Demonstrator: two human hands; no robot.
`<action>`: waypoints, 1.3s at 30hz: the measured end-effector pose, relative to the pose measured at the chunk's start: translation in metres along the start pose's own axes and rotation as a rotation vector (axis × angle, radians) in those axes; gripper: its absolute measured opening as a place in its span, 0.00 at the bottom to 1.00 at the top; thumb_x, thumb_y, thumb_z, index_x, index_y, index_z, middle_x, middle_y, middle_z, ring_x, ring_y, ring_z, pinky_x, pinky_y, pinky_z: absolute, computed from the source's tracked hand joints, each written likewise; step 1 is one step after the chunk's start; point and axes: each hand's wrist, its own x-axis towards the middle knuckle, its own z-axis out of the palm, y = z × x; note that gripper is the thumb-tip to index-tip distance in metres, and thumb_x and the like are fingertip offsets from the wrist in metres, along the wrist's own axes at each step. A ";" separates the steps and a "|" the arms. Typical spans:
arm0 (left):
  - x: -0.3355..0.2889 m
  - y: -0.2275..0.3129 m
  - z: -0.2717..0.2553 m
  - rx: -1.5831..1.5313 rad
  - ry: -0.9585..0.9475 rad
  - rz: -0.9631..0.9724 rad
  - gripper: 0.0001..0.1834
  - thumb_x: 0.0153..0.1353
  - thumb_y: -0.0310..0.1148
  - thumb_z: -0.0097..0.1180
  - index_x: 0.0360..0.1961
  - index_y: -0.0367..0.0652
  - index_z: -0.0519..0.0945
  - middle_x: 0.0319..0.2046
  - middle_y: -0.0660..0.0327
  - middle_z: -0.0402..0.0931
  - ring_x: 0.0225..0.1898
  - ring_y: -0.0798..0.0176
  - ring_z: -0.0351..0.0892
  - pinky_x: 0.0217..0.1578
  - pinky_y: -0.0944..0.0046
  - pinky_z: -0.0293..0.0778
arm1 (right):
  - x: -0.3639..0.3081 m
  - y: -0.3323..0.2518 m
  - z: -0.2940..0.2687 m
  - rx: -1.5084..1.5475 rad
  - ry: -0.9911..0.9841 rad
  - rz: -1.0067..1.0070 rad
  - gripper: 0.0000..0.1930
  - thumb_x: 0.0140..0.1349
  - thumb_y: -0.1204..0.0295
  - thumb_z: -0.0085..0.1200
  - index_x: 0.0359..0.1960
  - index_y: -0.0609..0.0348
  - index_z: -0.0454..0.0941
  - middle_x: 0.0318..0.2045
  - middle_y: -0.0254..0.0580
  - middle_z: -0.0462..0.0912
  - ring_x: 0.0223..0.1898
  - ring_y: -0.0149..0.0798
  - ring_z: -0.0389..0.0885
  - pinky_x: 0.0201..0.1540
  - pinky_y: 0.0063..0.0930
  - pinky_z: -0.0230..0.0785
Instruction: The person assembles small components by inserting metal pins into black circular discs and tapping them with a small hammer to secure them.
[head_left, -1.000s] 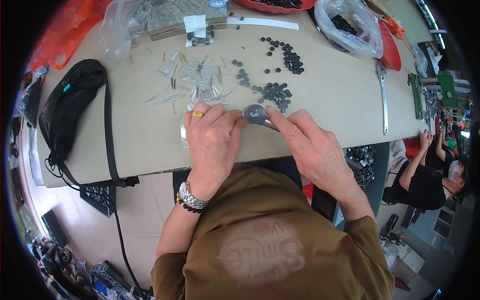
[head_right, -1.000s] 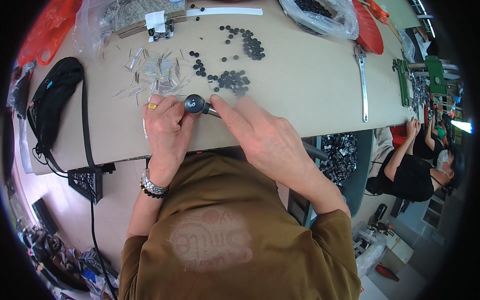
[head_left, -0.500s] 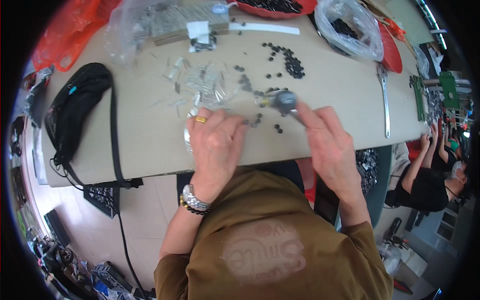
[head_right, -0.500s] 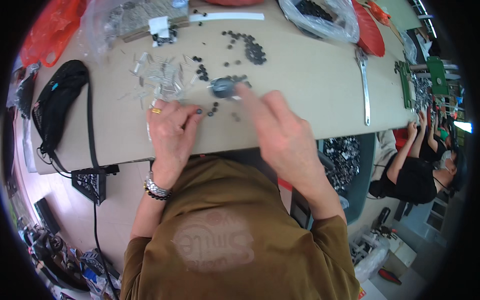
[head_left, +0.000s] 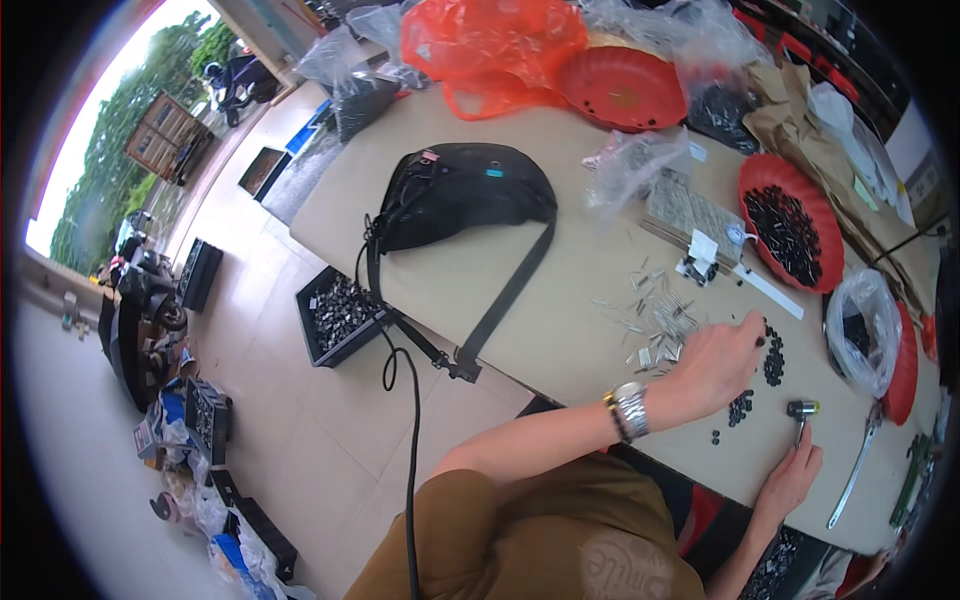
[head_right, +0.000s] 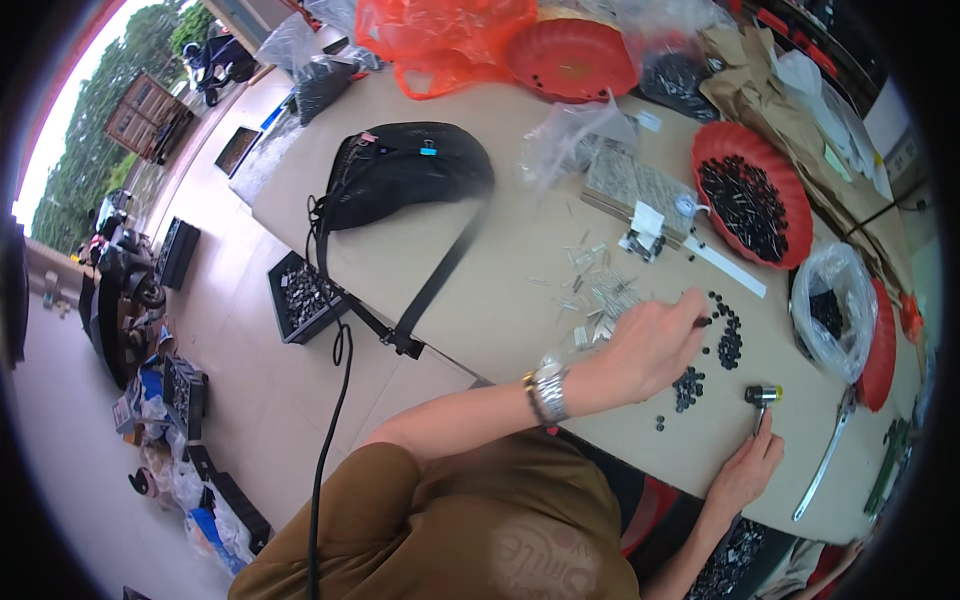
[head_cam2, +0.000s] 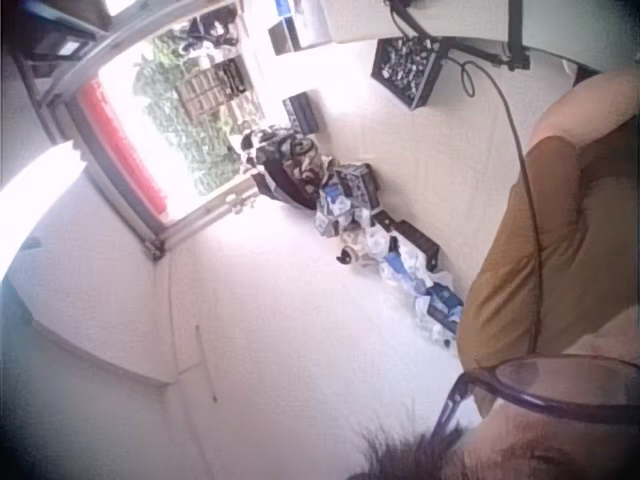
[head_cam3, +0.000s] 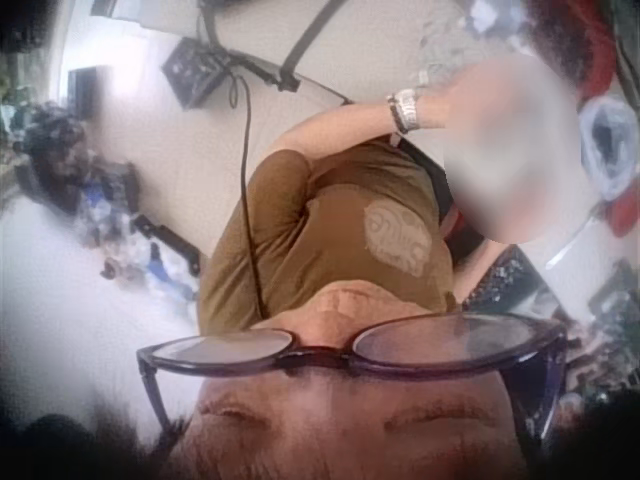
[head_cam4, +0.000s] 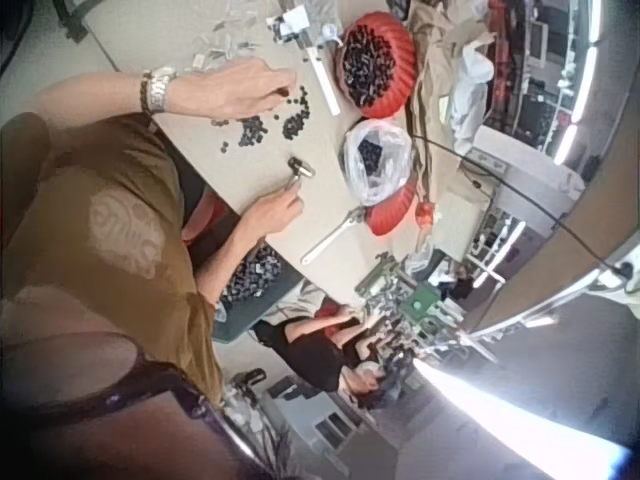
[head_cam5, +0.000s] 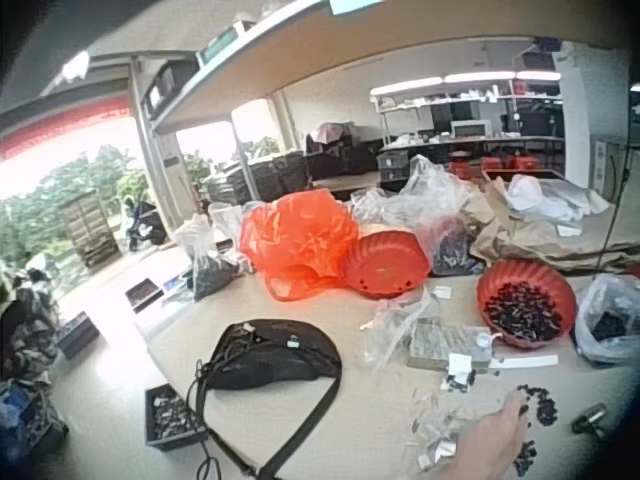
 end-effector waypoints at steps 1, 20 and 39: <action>0.017 -0.001 0.005 -0.014 0.055 0.035 0.07 0.64 0.26 0.58 0.39 0.37 0.73 0.26 0.44 0.80 0.33 0.35 0.81 0.34 0.40 0.75 | 0.000 -0.001 0.000 0.011 0.009 0.010 0.25 0.71 0.80 0.49 0.70 0.52 0.72 0.45 0.49 0.73 0.49 0.53 0.75 0.53 0.45 0.69; 0.075 0.002 -0.034 -0.144 0.268 0.089 0.09 0.63 0.26 0.66 0.43 0.35 0.85 0.30 0.56 0.85 0.30 0.67 0.83 0.34 0.66 0.78 | 0.005 -0.028 -0.015 0.088 0.049 0.049 0.24 0.63 0.81 0.56 0.63 0.57 0.78 0.41 0.47 0.74 0.45 0.52 0.75 0.49 0.45 0.71; -0.066 -0.029 -0.043 0.435 0.137 0.084 0.08 0.51 0.22 0.71 0.31 0.40 0.84 0.28 0.59 0.84 0.33 0.55 0.75 0.39 0.57 0.71 | 0.014 -0.027 -0.014 0.035 0.082 0.008 0.23 0.63 0.80 0.58 0.62 0.54 0.79 0.42 0.44 0.76 0.46 0.49 0.76 0.49 0.42 0.74</action>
